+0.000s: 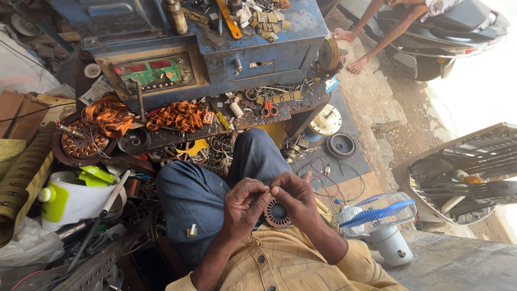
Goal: The person cuts small rectangular pieces from a roll of insulating tape using scissors and places them into the slots of a circular stator component. The person repeats this process multiple times, handling the tape roll, scissors, and stator.
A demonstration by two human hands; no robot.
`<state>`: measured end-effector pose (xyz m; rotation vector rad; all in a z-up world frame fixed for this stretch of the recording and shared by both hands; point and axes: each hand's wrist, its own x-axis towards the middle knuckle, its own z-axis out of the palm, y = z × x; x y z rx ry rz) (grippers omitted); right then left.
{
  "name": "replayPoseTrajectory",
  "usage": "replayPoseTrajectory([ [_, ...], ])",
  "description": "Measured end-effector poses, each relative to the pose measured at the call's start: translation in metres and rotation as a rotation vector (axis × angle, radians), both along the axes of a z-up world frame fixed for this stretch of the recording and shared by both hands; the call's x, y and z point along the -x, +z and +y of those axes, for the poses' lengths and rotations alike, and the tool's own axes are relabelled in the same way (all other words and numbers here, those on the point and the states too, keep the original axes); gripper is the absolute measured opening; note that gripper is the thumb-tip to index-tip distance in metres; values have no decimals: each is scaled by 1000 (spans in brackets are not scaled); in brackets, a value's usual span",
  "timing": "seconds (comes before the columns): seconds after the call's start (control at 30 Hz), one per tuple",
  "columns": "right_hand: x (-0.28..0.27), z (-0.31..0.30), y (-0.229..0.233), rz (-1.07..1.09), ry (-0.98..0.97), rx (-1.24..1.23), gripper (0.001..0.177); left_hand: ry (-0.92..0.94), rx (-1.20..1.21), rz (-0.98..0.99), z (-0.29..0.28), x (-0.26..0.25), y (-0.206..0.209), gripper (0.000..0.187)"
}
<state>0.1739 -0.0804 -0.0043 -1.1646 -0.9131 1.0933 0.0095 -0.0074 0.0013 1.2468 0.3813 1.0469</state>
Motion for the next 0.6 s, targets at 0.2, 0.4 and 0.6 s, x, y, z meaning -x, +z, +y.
replayPoseTrajectory([
  [0.2,3,9,48,273,38,-102,9,-23,-1,-24,6,-5,51,2],
  [0.4,-7,-17,176,-701,42,-511,18,-155,-305,34,-5,11,150,6],
  [0.6,17,-32,238,-378,-165,-803,20,-1323,233,-81,-18,38,158,16],
])
